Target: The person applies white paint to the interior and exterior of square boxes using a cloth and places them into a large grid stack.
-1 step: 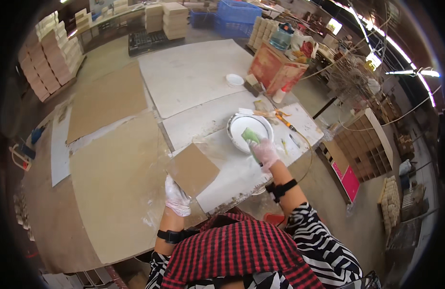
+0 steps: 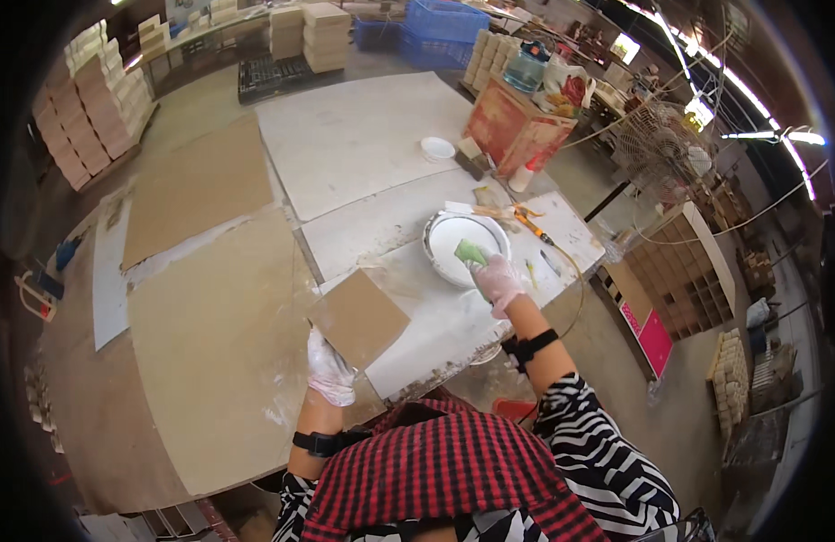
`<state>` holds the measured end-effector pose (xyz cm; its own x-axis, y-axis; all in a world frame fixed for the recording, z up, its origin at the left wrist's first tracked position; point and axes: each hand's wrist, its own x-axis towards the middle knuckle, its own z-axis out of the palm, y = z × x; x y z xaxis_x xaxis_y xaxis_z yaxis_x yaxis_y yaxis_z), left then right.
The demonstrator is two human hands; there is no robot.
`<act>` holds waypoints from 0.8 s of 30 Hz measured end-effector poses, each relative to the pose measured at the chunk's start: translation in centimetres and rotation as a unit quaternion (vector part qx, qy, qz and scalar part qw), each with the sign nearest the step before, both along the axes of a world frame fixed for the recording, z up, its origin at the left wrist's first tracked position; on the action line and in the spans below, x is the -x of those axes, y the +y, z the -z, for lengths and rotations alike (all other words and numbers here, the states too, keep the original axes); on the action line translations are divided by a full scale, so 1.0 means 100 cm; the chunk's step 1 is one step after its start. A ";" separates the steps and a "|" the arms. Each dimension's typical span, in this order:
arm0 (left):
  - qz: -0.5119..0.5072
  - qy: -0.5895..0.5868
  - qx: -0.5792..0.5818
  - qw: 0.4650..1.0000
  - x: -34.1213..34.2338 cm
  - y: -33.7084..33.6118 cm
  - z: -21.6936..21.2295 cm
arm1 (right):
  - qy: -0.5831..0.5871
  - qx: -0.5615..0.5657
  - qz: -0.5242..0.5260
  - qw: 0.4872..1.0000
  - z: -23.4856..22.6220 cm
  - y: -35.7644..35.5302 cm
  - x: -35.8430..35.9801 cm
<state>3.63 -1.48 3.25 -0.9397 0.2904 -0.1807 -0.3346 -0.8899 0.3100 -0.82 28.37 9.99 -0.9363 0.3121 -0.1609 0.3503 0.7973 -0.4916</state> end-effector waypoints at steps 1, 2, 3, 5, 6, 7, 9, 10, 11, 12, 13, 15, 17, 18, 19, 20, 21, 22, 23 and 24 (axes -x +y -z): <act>0.005 -0.002 -0.004 1.000 0.001 0.004 -0.001 | -0.001 -0.058 -0.023 0.998 0.005 0.012 0.006; 0.007 -0.005 -0.004 1.000 0.001 0.006 -0.003 | -0.002 -0.112 -0.049 0.993 0.012 0.022 0.011; 0.008 -0.008 -0.005 1.000 0.001 0.008 -0.003 | -0.004 -0.166 -0.076 0.983 0.019 0.032 0.016; 0.006 -0.015 -0.006 1.000 0.004 0.011 -0.002 | -0.032 -0.169 -0.102 0.980 0.039 0.050 0.031; 0.006 -0.018 -0.008 1.000 0.005 0.015 -0.002 | -0.046 -0.172 -0.114 0.977 0.046 0.060 0.035; -0.003 -0.017 -0.007 1.000 0.006 0.014 -0.003 | -0.052 -0.171 -0.122 0.976 0.053 0.061 0.040; -0.016 -0.015 -0.007 1.000 0.008 0.019 -0.003 | -0.064 -0.170 -0.134 0.974 0.064 0.066 0.048; -0.020 -0.012 -0.009 1.000 0.008 0.019 -0.002 | -0.063 -0.173 -0.146 0.972 0.065 0.064 0.050; -0.022 -0.008 -0.012 1.000 0.009 0.021 0.001 | -0.063 -0.176 -0.156 0.970 0.064 0.062 0.051; -0.025 -0.005 -0.015 1.000 0.010 0.023 0.003 | -0.062 -0.179 -0.166 0.968 0.065 0.063 0.052; -0.027 -0.002 -0.008 1.000 0.012 0.027 0.004 | -0.075 -0.196 -0.178 0.961 0.075 0.070 0.056; -0.029 0.005 0.005 1.000 0.018 0.038 0.005 | -0.099 -0.233 -0.199 0.947 0.099 0.090 0.066; -0.042 0.001 0.014 0.999 0.019 0.045 0.002 | -0.098 -0.228 -0.203 0.947 0.096 0.085 0.066; -0.049 0.000 0.018 0.999 0.020 0.048 -0.001 | -0.096 -0.225 -0.205 0.948 0.091 0.083 0.065; -0.050 0.006 0.024 0.998 0.022 0.052 -0.003 | -0.122 -0.197 -0.189 0.954 0.083 0.085 0.068; -0.051 0.012 0.030 0.998 0.023 0.056 -0.005 | -0.147 -0.169 -0.174 0.959 0.074 0.087 0.071; -0.052 0.018 0.036 0.998 0.024 0.059 -0.007 | -0.173 -0.141 -0.158 0.962 0.071 0.090 0.074; -0.053 0.040 0.066 0.996 0.026 0.064 -0.010 | -0.159 -0.077 -0.129 0.976 0.071 0.098 0.076; -0.054 0.062 0.096 0.992 0.027 0.068 -0.012 | -0.145 -0.013 -0.099 0.984 0.070 0.108 0.075; -0.055 0.084 0.127 0.987 0.028 0.073 -0.014 | -0.130 0.051 -0.068 0.988 0.070 0.119 0.074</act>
<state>0.79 5.80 4.70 -0.9858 0.1513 -0.0727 -0.1656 -0.8046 0.5702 -8.22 40.24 3.01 -0.8911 0.1558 -0.4261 0.3683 0.7968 -0.4789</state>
